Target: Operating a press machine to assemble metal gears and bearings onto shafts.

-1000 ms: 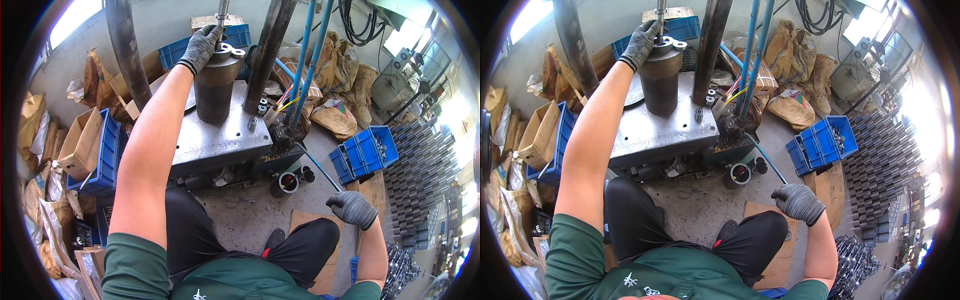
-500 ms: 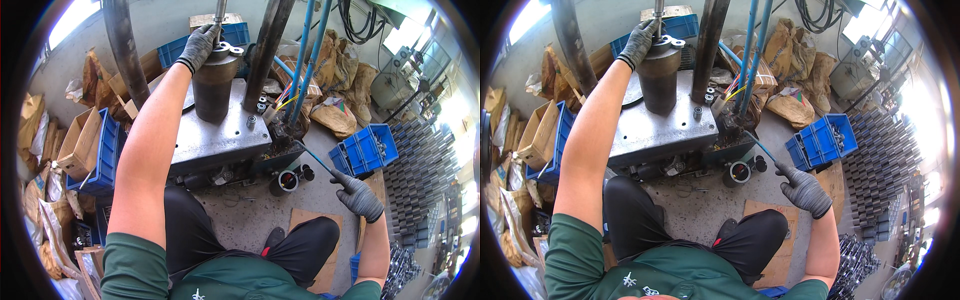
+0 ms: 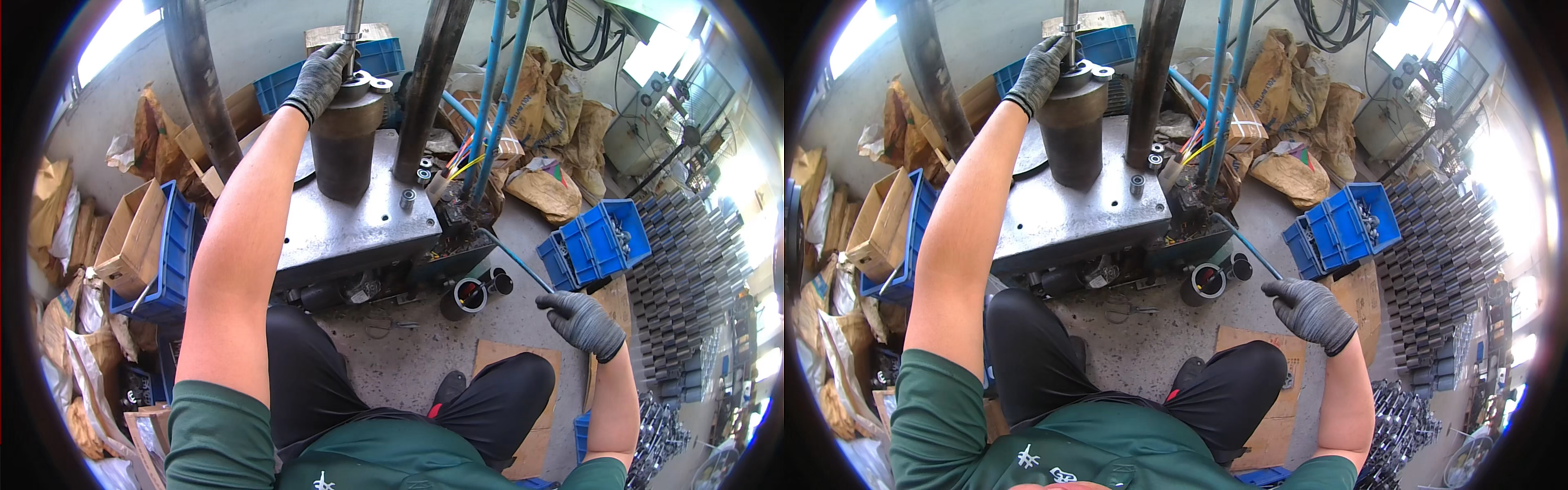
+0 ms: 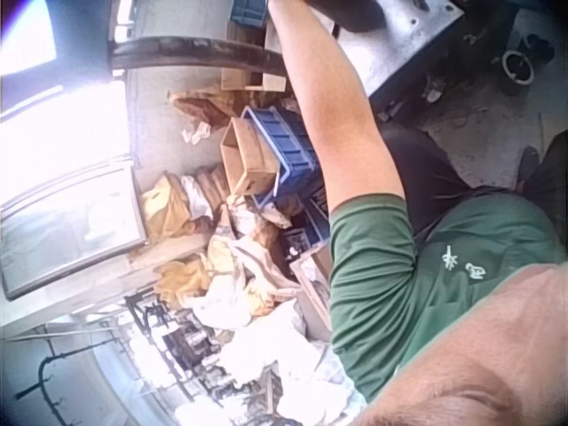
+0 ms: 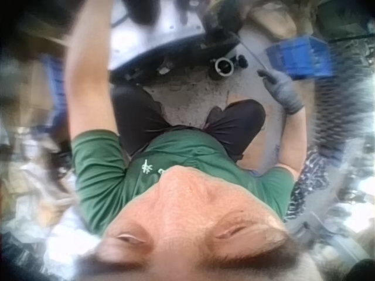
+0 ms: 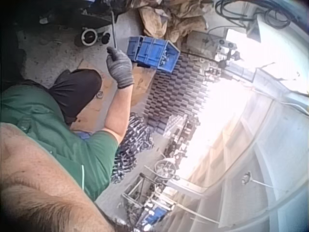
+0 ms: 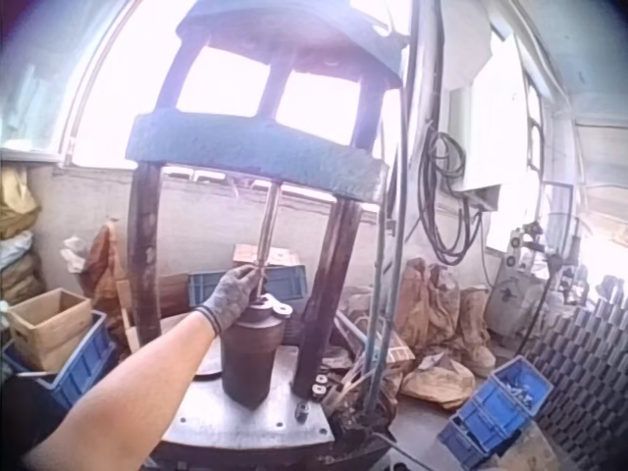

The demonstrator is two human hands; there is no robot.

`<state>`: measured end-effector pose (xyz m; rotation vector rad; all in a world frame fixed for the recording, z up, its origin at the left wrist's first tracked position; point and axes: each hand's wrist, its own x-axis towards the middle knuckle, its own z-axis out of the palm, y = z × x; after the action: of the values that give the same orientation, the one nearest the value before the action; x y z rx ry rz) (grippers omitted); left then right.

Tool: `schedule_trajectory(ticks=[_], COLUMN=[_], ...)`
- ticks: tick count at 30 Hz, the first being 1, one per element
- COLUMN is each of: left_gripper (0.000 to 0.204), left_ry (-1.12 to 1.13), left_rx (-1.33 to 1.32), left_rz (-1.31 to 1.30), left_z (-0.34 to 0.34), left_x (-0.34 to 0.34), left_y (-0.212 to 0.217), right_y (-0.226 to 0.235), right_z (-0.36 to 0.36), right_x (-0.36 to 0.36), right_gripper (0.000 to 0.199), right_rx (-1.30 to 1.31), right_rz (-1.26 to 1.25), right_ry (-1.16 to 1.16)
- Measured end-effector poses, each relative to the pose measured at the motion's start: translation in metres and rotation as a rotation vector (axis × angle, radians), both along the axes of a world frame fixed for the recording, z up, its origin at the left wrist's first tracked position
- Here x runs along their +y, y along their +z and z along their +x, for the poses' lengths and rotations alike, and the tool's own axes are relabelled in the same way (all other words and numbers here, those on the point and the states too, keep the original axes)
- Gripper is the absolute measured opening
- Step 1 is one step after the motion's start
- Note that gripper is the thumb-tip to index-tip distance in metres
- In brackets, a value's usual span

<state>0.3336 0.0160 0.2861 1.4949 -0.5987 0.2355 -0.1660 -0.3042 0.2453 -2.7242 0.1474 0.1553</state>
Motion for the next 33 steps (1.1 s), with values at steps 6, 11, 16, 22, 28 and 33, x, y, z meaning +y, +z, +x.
schedule_trajectory(ticks=[6, 11, 16, 22, 28, 33], left_gripper=[0.044, 0.045, 0.043, 0.045, 0.045, 0.041], left_ry=[0.019, -0.019, -0.036, 0.01, -0.026, -0.033], left_rx=[-0.028, -0.039, 0.021, -0.015, -0.01, 0.038], left_rz=[0.046, 0.037, 0.003, 0.028, 0.016, -0.006], left_z=[0.012, 0.019, 0.021, 0.005, 0.015, 0.012], left_x=[-0.001, 0.001, -0.001, -0.002, -0.002, 0.002], left_y=[-0.005, -0.008, -0.006, -0.002, -0.007, -0.002], right_y=[-0.002, -0.005, -0.002, -0.001, 0.0, 0.001], right_z=[-0.002, -0.001, 0.0, -0.003, 0.0, 0.001], right_x=[-0.004, -0.003, -0.003, -0.002, 0.001, 0.01], right_gripper=[0.03, 0.029, 0.03, 0.03, 0.026, 0.027], right_rx=[0.116, -0.01, 0.012, 0.058, -0.143, -0.307], right_rz=[-0.141, -0.027, -0.009, -0.16, -0.007, -0.018], right_ry=[0.156, 0.083, 0.09, 0.195, 0.033, -0.007])
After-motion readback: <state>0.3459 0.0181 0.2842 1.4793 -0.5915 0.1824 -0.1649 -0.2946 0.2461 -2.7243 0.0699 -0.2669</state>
